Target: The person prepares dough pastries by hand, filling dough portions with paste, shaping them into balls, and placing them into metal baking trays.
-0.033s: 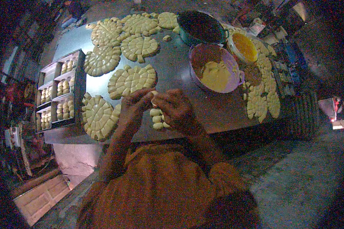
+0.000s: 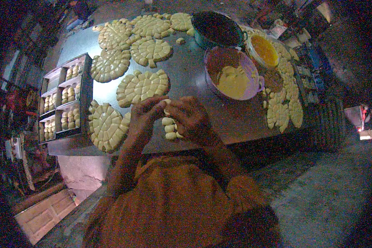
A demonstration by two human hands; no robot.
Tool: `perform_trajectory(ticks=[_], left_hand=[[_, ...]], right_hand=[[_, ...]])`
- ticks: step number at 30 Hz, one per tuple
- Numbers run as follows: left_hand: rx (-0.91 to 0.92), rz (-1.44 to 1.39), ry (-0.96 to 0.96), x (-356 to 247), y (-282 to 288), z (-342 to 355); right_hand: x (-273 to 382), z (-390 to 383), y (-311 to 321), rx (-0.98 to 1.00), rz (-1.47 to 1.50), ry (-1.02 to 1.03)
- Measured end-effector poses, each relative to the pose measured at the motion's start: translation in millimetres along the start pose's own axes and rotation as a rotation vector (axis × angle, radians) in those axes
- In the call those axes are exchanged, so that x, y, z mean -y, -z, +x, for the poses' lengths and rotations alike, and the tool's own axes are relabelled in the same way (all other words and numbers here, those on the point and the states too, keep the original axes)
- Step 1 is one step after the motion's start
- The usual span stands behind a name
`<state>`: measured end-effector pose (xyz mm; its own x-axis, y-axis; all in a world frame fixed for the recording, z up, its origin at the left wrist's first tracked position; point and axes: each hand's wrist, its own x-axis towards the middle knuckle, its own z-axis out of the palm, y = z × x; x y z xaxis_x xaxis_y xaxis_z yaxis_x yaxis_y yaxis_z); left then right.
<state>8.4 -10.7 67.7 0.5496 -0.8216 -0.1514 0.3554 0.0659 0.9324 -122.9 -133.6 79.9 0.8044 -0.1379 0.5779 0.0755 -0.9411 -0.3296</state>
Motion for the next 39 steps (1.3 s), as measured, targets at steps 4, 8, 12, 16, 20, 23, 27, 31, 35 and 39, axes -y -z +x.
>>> perform_trajectory(ticks=[4,8,12,16,20,23,27,31,35,39], left_hand=[[-0.002,0.237,-0.152,-1.0,-5.2,-7.7],[0.063,0.324,-0.196,5.6,3.4,-3.6],[0.117,0.284,-0.136,2.9,0.9,-1.3],[0.167,0.275,-0.061,19.2,0.7,3.9],[0.15,0.274,-0.045,26.2,-8.6,1.1],[0.168,0.323,-0.06,39.0,-13.7,2.9],[0.133,0.193,-0.181,62.0,-20.4,1.7],[0.211,0.045,0.008,57.2,-30.7,-7.4],[0.274,-0.127,0.044,60.0,-48.0,-10.1],[0.337,-0.288,0.051,78.7,-57.7,-4.5]], right_hand=[[2.4,-3.8,-7.8,-0.056,-0.002,-0.13],[15.8,-4.6,-10.0,-0.124,0.16,-0.425],[-0.9,-0.1,-2.6,-0.025,0.212,-0.528],[-8.1,-7.7,-0.1,0.055,0.415,-0.7],[-24.9,-21.4,5.5,0.152,0.522,-0.775],[-37.7,-36.2,3.6,0.189,0.552,-0.806],[-40.8,-44.7,8.7,0.265,0.6,-0.914],[-51.3,-60.0,10.4,0.338,0.751,-1.046],[-71.6,-70.9,15.2,0.371,1.076,-1.039],[-92.7,-72.8,17.0,0.599,1.09,-0.904]])
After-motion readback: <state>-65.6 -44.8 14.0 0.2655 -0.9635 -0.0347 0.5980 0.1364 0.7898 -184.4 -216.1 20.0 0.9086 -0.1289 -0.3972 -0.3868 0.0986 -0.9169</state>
